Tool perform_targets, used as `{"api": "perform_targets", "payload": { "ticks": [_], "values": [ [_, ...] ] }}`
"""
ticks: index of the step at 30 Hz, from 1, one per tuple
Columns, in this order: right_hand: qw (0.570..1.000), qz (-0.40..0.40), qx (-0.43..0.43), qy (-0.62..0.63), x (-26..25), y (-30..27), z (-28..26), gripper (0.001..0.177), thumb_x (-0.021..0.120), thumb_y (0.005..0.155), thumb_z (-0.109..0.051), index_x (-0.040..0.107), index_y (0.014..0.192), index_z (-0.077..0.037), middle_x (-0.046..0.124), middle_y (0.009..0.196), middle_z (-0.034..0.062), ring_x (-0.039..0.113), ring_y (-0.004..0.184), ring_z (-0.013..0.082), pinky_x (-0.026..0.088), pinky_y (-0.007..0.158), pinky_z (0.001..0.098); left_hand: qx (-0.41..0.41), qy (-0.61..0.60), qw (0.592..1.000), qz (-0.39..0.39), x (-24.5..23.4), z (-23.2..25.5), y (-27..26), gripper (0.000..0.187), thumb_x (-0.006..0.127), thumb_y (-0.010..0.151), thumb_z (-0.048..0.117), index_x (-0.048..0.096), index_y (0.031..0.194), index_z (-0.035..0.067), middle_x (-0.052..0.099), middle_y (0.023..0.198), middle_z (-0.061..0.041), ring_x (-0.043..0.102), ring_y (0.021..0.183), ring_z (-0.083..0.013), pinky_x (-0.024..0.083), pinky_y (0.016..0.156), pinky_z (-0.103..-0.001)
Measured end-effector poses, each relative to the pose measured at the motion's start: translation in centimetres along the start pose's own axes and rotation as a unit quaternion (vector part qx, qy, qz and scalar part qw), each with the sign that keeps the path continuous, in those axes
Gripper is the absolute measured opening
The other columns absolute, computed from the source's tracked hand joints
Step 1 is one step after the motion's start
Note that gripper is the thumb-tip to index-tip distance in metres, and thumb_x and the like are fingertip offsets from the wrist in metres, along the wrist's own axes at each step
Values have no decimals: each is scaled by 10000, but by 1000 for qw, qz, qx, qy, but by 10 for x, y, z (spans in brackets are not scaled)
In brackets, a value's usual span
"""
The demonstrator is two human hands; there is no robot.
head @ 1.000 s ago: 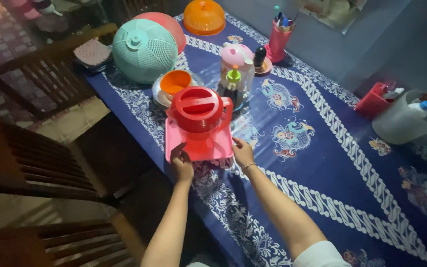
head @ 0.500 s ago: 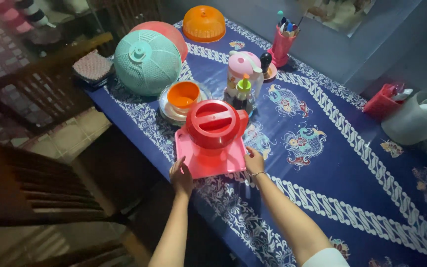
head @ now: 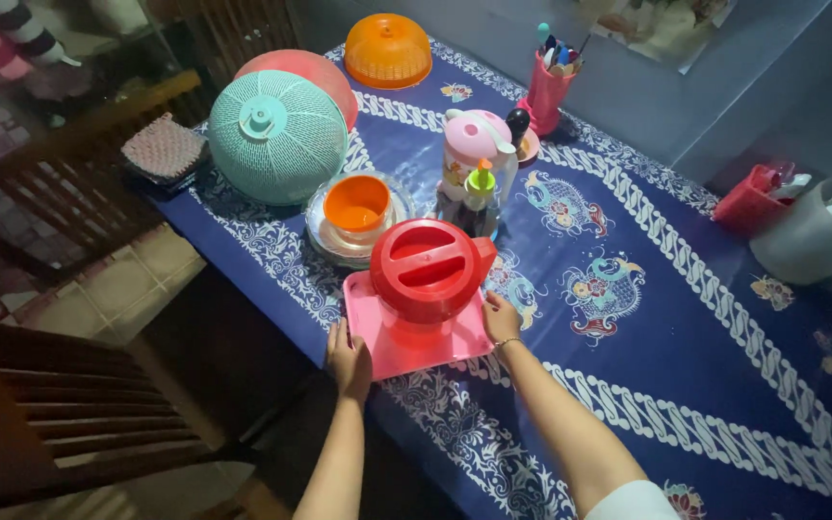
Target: Wiping a blue patterned dining table with a cloth, repositioning a wooden chair, and arranging pitchers and containers on the table.
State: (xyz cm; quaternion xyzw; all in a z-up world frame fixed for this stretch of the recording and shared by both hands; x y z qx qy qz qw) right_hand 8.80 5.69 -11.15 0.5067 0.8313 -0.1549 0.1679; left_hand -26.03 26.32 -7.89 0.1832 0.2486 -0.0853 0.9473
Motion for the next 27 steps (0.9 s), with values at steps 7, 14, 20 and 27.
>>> {"api": "perform_targets", "payload": {
  "ticks": [7,14,20,27],
  "values": [
    [993,16,-68,-95,9,20,7,364,668,914,-234,716,1244,-87,753,1147,158,718,1052,303,553,909,396,-69,-16,997,-1,-9,15,7,509,498,923,197,610,1370,-19,616,1349,-284,588,1232,-404,457,1061,-438],
    [985,27,-106,-131,17,18,-4,301,623,948,-252,759,1173,-106,752,1039,184,706,968,367,545,863,437,-80,-9,997,-12,10,-19,5,498,525,900,190,648,1347,8,683,1095,-231,658,984,-359,531,905,-418],
    [993,10,-85,-84,11,5,-11,320,566,975,-252,742,1218,-141,737,1044,200,708,956,375,547,844,447,-99,-1,995,-12,18,-21,-1,490,462,934,129,629,1386,39,657,1117,-234,632,1020,-363,505,943,-432],
    [992,45,-57,-104,11,0,-1,318,567,990,-283,743,1245,-212,685,1006,222,666,955,381,526,866,466,-51,3,998,32,6,5,-7,493,454,935,110,606,1397,27,632,1204,-229,605,1095,-389,476,972,-449]
  ]
}}
Point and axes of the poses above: each hand's wrist, its own y-axis towards the middle knuckle, its own x-axis out of the palm, z = x × y, the point moved 8 cm from there along y, towards the middle knuckle
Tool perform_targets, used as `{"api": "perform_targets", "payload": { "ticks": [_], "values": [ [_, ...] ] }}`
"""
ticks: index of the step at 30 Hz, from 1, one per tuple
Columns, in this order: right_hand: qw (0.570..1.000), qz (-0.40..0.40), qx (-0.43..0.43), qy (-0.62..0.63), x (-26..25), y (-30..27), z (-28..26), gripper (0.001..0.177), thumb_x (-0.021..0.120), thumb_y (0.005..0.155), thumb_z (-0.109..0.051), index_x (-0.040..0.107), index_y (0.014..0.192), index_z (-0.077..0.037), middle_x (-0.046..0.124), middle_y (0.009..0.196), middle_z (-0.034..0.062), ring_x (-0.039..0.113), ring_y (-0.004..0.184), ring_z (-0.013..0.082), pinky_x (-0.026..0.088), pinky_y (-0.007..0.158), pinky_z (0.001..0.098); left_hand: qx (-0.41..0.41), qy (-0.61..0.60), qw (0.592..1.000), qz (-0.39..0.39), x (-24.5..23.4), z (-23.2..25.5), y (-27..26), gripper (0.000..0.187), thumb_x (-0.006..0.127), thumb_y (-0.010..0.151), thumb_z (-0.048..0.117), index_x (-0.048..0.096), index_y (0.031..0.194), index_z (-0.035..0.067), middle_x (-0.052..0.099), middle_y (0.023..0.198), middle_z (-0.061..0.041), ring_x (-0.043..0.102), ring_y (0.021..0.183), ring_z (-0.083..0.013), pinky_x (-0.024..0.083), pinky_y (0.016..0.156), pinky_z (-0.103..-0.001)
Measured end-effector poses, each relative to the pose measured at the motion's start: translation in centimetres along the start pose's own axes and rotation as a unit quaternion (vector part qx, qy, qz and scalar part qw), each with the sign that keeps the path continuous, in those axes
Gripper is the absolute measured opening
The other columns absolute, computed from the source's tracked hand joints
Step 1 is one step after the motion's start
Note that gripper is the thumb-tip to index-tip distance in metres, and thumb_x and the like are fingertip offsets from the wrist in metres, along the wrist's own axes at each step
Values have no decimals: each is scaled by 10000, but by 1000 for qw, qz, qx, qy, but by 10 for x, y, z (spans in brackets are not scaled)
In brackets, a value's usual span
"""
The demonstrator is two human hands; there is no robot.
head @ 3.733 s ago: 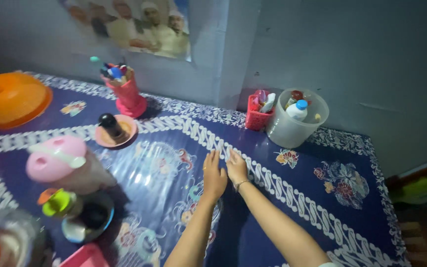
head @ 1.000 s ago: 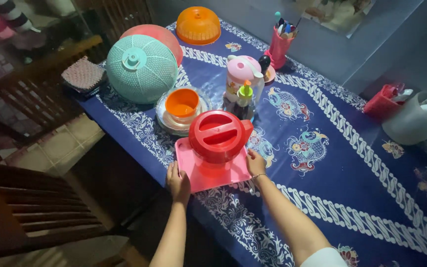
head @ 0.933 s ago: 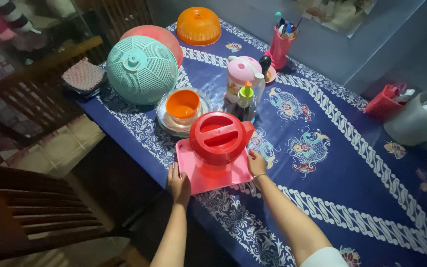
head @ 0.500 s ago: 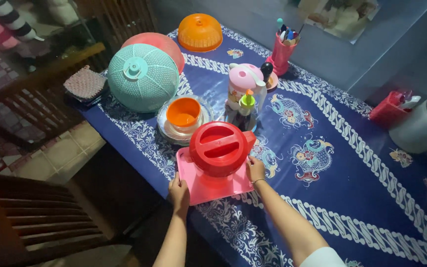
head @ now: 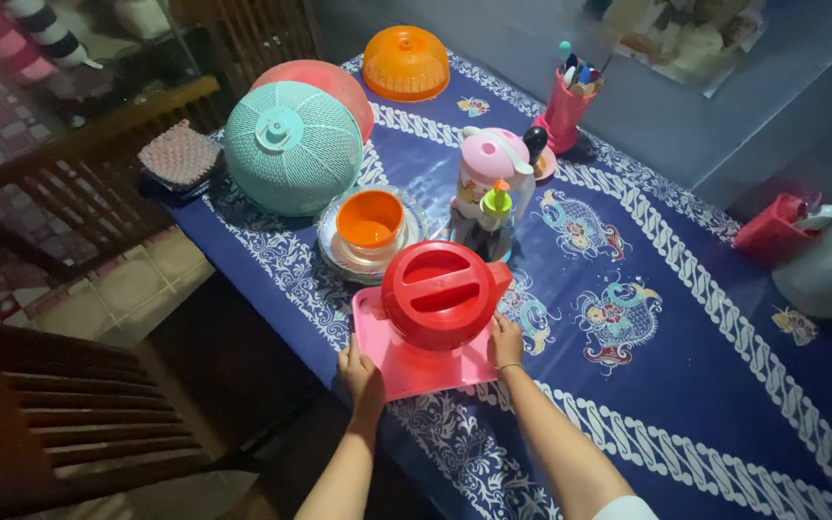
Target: Wiping a blue patterned dining table with a cloth, repositioning a wooden chair, and arranging pitchers and containers on the table.
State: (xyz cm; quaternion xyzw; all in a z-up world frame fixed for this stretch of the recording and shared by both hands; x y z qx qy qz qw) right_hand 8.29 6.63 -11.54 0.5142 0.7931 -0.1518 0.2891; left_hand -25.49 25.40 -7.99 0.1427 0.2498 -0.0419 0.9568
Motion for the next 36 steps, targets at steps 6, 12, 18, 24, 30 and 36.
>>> {"api": "perform_targets", "payload": {
  "ticks": [6,12,18,24,30,36],
  "values": [
    [999,12,-26,-28,-2,-3,-6,337,558,988,-268,724,1276,-211,677,1012,230,656,958,390,519,882,464,3,-14,1000,10,9,-10,0,479,468,943,92,598,1398,21,609,1210,-229,590,1097,-387,475,974,-454],
    [998,23,-42,-45,-1,-6,2,336,533,1026,-270,700,1302,-176,659,1014,240,646,950,405,522,869,469,18,-36,999,19,16,-18,4,482,453,940,82,601,1394,16,605,1206,-241,587,1096,-384,473,981,-454],
    [998,38,-43,-6,-18,-27,-5,356,520,998,-232,706,1294,-164,651,1027,246,651,952,409,519,848,473,18,17,1000,-7,21,-21,7,479,463,929,82,632,1375,39,630,1163,-226,597,1088,-375,465,997,-468],
    [995,56,-73,-29,-7,-28,30,357,523,1006,-242,695,1314,-178,651,988,224,644,910,391,519,827,462,-10,47,998,-29,7,10,3,464,471,916,92,650,1343,64,648,1156,-212,613,1061,-387,482,939,-469],
    [996,57,-43,50,-1,-40,49,389,514,985,-233,667,1332,-148,597,1000,245,621,887,391,506,769,463,48,22,999,-11,22,-13,-4,458,480,936,69,640,1363,27,642,1147,-243,608,1073,-404,478,972,-465],
    [997,43,-68,-19,-42,-56,9,370,473,1022,-239,676,1303,-111,641,970,255,629,920,407,507,835,468,31,16,999,-22,17,1,-14,451,494,929,56,640,1354,21,643,1132,-242,607,1066,-400,479,962,-461]
  ]
}}
Point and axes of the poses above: each hand's wrist, its own y-axis towards the middle knuckle, its own x-axis out of the palm, z = x × y, the point moved 8 cm from there along y, towards the middle knuckle
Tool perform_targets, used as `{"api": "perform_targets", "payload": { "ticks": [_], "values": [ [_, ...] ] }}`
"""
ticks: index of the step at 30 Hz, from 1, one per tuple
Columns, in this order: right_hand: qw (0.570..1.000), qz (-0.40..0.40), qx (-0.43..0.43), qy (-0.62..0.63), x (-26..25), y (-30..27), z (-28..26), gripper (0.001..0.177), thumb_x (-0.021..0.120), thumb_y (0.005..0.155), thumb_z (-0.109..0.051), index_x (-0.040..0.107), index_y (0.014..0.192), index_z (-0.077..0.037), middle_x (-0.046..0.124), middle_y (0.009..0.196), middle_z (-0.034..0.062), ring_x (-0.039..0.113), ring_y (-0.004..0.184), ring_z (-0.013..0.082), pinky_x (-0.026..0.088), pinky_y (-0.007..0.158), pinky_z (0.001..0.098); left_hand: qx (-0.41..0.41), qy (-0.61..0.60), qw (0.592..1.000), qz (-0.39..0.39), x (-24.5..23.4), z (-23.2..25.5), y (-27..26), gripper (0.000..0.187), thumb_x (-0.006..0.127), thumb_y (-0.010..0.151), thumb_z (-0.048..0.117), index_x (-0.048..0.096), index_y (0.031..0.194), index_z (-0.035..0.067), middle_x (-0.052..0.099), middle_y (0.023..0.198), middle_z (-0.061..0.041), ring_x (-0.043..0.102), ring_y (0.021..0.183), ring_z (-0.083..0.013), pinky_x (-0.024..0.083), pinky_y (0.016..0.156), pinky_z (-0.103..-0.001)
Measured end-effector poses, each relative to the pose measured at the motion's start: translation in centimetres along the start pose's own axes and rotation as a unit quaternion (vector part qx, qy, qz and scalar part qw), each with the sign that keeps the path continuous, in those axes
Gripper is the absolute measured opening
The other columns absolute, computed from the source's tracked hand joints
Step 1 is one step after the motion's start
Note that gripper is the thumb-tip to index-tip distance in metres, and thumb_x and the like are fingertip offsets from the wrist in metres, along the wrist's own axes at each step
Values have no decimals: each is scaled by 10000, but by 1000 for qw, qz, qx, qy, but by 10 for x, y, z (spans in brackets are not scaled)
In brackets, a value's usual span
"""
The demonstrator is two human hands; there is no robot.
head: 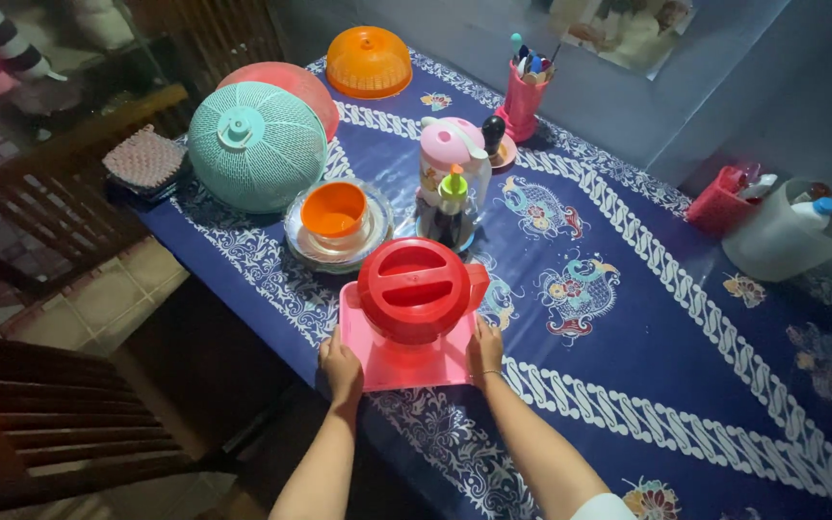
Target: Wiping a blue patterned dining table with a cloth, repositioning a wooden chair, and arranging pitchers and containers on the table.
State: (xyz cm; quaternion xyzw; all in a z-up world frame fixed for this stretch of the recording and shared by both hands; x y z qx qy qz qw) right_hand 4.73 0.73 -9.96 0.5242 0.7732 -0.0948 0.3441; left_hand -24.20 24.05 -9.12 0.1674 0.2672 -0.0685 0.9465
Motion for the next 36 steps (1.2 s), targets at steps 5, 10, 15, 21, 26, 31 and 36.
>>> {"api": "perform_targets", "payload": {
  "ticks": [5,10,15,21,26,31,36],
  "values": [
    [1000,20,-20,8,-4,-1,6,353,487,1009,-233,690,1271,-109,661,985,254,633,934,411,511,844,476,23,0,1000,19,5,-4,-9,442,491,945,50,647,1357,21,639,1118,-240,613,1052,-400,490,953,-458],
    [999,26,-9,26,-15,-5,9,373,494,994,-206,672,1307,-108,647,987,266,637,909,403,512,821,473,16,9,1000,10,0,10,-17,439,493,944,57,649,1353,31,642,1124,-225,628,1028,-385,501,933,-456],
    [1000,3,4,17,-29,-12,0,382,477,1008,-229,665,1320,-115,611,911,245,608,857,392,499,809,468,26,3,1000,11,3,14,-24,438,486,939,47,661,1341,37,643,1139,-210,626,1056,-376,500,954,-443],
    [999,-15,-21,19,-32,-16,8,365,441,1034,-180,641,1333,-118,600,902,238,588,856,386,504,820,446,-12,4,1000,-13,2,23,-32,428,485,954,61,647,1349,33,629,1172,-212,621,1073,-369,498,951,-436],
    [1000,-13,-14,22,-48,-20,0,373,455,1021,-181,633,1348,-150,612,887,212,597,854,366,504,796,436,22,9,1000,2,7,26,-37,438,492,942,42,649,1350,23,633,1181,-210,614,1092,-371,492,969,-437],
    [1000,-11,-10,27,-60,-24,1,371,453,1029,-182,643,1345,-150,601,880,206,599,846,354,506,796,428,43,19,999,6,15,24,-46,444,499,938,38,647,1356,22,637,1178,-203,612,1097,-369,489,977,-438],
    [995,-27,23,90,-62,-26,13,289,471,1061,-146,666,1272,-121,561,897,169,618,839,313,504,751,403,33,26,999,-2,11,40,-54,447,505,934,35,642,1360,22,638,1163,-209,610,1080,-377,483,966,-448]
  ]
}}
Point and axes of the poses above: each hand's wrist, its own y-axis towards the middle knuckle, its own x-axis out of the palm, z = x × y, the point moved 8 cm from there along y, towards the middle knuckle
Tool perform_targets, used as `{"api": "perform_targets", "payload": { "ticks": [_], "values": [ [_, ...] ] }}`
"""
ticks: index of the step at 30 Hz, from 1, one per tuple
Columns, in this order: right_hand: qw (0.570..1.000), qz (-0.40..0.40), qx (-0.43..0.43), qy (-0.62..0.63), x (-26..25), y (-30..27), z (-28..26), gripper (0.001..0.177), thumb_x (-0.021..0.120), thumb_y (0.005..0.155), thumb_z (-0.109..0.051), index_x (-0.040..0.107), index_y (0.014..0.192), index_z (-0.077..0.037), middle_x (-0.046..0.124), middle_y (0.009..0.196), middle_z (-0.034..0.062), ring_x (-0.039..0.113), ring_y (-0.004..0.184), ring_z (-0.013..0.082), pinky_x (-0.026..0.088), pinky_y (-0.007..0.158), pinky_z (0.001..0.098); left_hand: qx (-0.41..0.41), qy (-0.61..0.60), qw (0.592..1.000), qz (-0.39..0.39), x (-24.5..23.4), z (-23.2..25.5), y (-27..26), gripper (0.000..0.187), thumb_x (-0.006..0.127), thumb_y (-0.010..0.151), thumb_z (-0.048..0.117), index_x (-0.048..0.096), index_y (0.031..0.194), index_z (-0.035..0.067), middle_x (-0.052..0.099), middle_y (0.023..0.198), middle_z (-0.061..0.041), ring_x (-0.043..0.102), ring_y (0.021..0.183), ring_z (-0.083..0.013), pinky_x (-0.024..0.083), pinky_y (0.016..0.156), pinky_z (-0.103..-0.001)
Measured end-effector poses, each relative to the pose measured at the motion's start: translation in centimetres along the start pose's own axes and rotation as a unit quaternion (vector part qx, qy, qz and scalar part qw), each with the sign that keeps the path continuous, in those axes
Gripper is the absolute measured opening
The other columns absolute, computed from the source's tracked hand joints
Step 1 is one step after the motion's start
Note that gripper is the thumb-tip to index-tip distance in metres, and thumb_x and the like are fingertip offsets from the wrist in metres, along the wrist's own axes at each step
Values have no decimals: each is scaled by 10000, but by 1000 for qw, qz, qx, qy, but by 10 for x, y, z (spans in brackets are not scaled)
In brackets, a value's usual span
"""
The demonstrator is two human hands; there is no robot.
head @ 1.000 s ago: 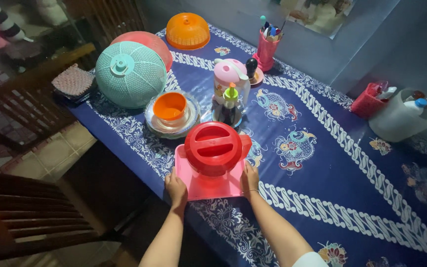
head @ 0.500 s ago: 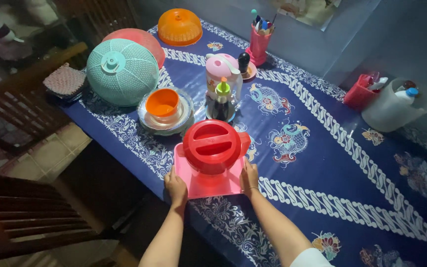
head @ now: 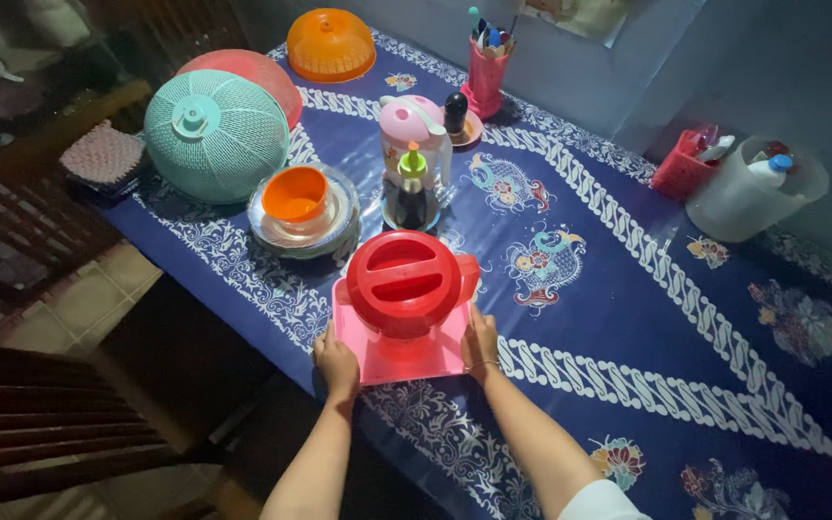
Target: Wiping a blue patterned dining table with a cloth, repositioning a wooden chair, and arranging pitchers and containers on the table.
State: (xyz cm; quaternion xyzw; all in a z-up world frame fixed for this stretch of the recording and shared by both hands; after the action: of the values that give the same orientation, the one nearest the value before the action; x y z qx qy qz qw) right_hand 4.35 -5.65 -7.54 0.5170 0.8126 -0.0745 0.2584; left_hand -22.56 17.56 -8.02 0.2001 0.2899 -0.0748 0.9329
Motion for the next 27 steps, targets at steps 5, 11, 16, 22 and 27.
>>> {"api": "perform_targets", "payload": {
  "ticks": [5,11,16,22,27],
  "values": [
    [998,18,-33,-45,-8,-2,0,306,497,1023,-117,656,1285,-125,565,865,168,615,793,312,505,726,400,4,0,1000,3,9,-5,-1,451,498,937,33,645,1363,34,638,1173,-218,617,1079,-376,490,964,-442],
    [994,18,-60,-94,-18,-2,-7,408,508,959,-73,631,1343,-134,590,865,193,612,800,340,515,747,416,21,14,1000,-9,11,7,-4,440,494,954,32,633,1371,13,629,1166,-234,612,1075,-387,489,964,-447],
    [994,37,-70,-71,-29,-4,-5,373,521,985,-58,625,1339,-112,585,891,209,610,817,337,515,752,415,58,11,998,7,14,18,-7,451,499,930,14,641,1358,-2,627,1165,-239,607,1082,-394,488,967,-453],
    [992,47,-102,-52,-41,-3,-8,387,534,931,-57,628,1302,-111,612,887,198,604,835,332,509,759,412,38,3,999,-15,20,28,-9,451,499,932,13,638,1361,-3,633,1123,-209,615,1049,-370,497,943,-435],
    [997,29,-53,-43,-55,-2,-20,444,514,927,-33,615,1349,-126,622,928,222,603,885,388,518,815,442,23,9,1000,-18,27,32,-10,444,503,929,23,652,1348,14,643,1174,-206,616,1090,-368,498,950,-428]
  ]
}}
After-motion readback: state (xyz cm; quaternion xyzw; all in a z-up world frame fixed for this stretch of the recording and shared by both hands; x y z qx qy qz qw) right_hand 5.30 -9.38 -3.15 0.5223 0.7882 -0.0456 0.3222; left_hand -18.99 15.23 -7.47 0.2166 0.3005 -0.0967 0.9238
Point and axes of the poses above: each hand's wrist, its own y-axis towards the middle knuckle, its own x-axis out of the palm, z = x × y, the point moved 8 cm from there along y, towards the middle knuckle
